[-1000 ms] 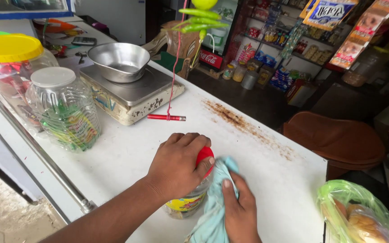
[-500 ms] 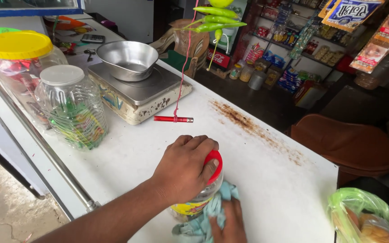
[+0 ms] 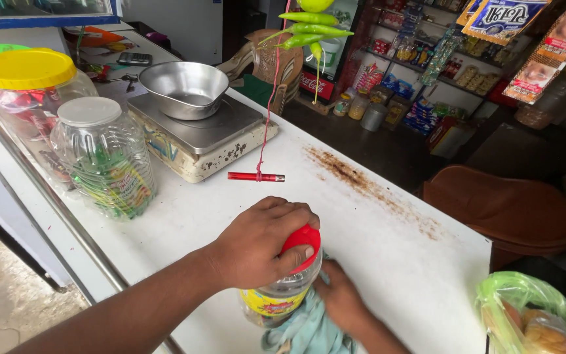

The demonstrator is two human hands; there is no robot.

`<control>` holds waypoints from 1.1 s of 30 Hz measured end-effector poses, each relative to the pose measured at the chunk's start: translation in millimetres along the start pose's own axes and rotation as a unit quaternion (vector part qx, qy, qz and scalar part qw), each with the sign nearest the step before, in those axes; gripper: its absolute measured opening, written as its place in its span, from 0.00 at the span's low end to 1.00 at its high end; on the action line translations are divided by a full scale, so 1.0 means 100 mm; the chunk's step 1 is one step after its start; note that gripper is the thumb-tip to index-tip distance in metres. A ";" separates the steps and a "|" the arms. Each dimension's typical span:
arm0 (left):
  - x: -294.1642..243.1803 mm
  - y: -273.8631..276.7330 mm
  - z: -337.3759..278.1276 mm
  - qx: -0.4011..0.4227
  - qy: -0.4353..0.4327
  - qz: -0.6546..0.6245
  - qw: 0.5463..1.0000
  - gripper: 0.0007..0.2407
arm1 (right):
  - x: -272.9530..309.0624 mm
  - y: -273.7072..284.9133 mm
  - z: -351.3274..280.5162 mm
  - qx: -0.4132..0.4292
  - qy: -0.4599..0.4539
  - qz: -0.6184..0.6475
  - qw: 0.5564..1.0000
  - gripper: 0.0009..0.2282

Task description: The person removes the lid from a plastic jar and wipes the jar with a cloth before repeating the process with two other jars.

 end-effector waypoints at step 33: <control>-0.16 -0.17 -0.10 -0.405 0.120 -0.112 0.899 0.20 | -1.61 0.16 -1.09 0.027 -0.083 0.274 0.958 0.24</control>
Point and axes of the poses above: each hand's wrist, its own z-axis towards the middle knuckle, its own y-axis out of the back of the hand, x = y × z, the point moved 7 cm from there along z, towards the middle knuckle, and after that the axes turned 7 degrees about -z, right-handed, at the moved point
